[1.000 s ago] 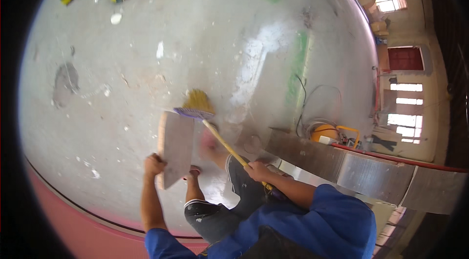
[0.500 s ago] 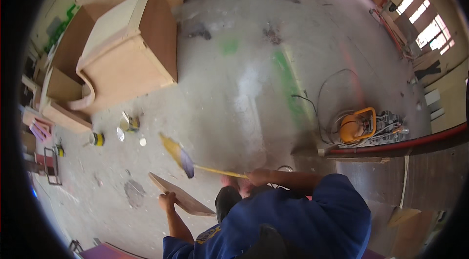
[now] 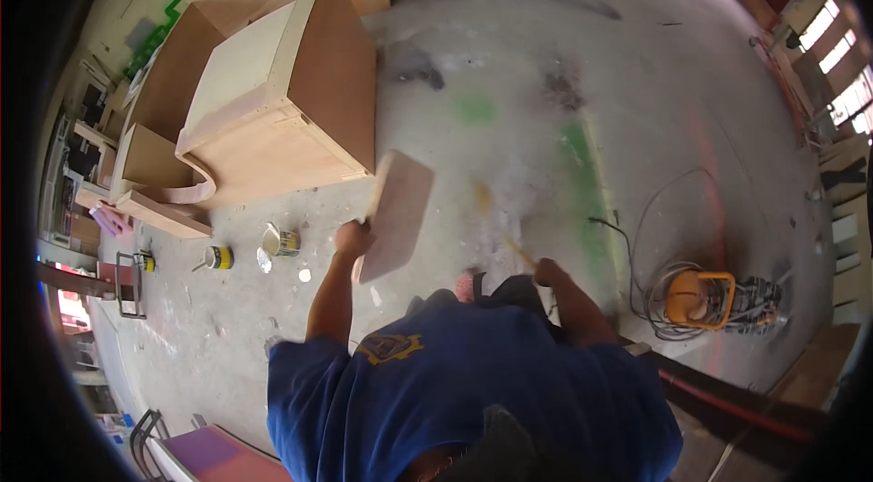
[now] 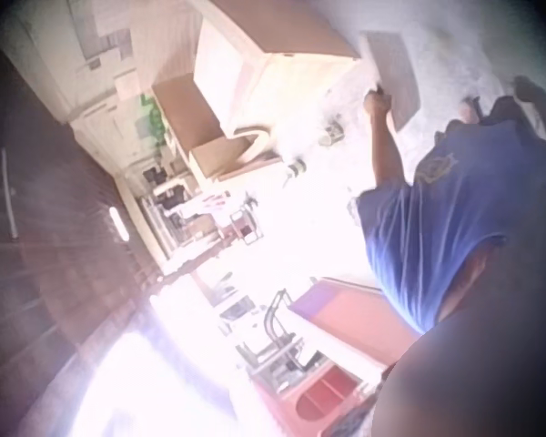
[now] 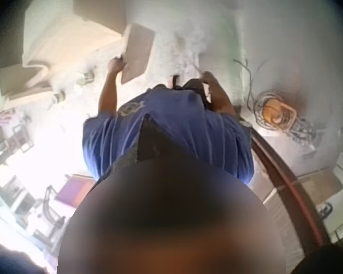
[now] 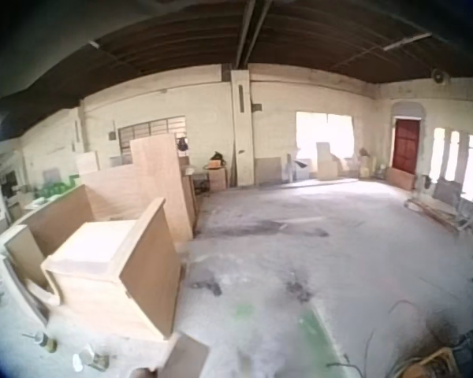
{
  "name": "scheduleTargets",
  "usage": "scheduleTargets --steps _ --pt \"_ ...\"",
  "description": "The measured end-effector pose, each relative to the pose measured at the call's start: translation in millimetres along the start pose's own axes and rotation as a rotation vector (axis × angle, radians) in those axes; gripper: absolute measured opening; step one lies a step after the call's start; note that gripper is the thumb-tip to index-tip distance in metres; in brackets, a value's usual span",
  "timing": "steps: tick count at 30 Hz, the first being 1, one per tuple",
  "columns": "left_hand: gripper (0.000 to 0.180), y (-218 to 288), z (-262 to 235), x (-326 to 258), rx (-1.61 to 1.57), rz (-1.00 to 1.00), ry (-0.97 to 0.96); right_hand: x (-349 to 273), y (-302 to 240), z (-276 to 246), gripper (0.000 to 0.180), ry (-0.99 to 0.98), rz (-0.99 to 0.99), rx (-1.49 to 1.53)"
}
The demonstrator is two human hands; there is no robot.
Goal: Sweeping sawdust and wood debris into a dustpan in a woodworking workshop.
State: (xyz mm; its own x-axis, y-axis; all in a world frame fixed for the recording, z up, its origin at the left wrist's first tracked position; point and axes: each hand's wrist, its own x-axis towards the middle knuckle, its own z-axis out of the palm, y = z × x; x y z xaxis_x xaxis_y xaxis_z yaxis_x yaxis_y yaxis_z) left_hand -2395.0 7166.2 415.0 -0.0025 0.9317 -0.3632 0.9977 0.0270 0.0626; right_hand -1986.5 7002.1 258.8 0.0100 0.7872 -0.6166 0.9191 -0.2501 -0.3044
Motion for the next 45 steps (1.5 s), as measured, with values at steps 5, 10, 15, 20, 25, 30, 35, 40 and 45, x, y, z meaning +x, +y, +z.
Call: scheduleTargets --steps 5,10,15,20,25,30,35,40,45 --pt "0.031 78 0 126 0.214 0.296 0.041 8 133 1 0.032 0.187 0.268 0.138" --pt "0.029 184 -27 256 0.401 0.346 -0.132 -5 167 -22 0.032 0.347 0.654 0.540" --pt "0.032 259 -42 311 0.624 0.363 -0.371 25 182 -51 0.028 0.430 0.848 0.944" --pt "0.035 300 -57 363 0.584 0.277 -0.464 88 230 -92 0.025 0.233 1.012 0.854" --pt "0.039 349 -74 461 0.492 0.172 -0.497 185 276 -195 0.022 0.165 1.139 0.965" --pt "0.047 423 -100 581 0.386 0.141 -0.549 303 330 -353 0.029 0.026 1.072 0.956" --pt "0.049 541 -173 673 0.293 0.067 -0.426 403 367 -539 0.020 0.206 1.038 1.248" --pt "0.050 635 -196 805 0.288 0.098 -0.278 516 419 -658 0.033 0.494 0.711 1.267" --pt "0.047 712 -226 892 0.158 0.030 -0.172 624 506 -772 0.030 0.488 0.658 1.445"
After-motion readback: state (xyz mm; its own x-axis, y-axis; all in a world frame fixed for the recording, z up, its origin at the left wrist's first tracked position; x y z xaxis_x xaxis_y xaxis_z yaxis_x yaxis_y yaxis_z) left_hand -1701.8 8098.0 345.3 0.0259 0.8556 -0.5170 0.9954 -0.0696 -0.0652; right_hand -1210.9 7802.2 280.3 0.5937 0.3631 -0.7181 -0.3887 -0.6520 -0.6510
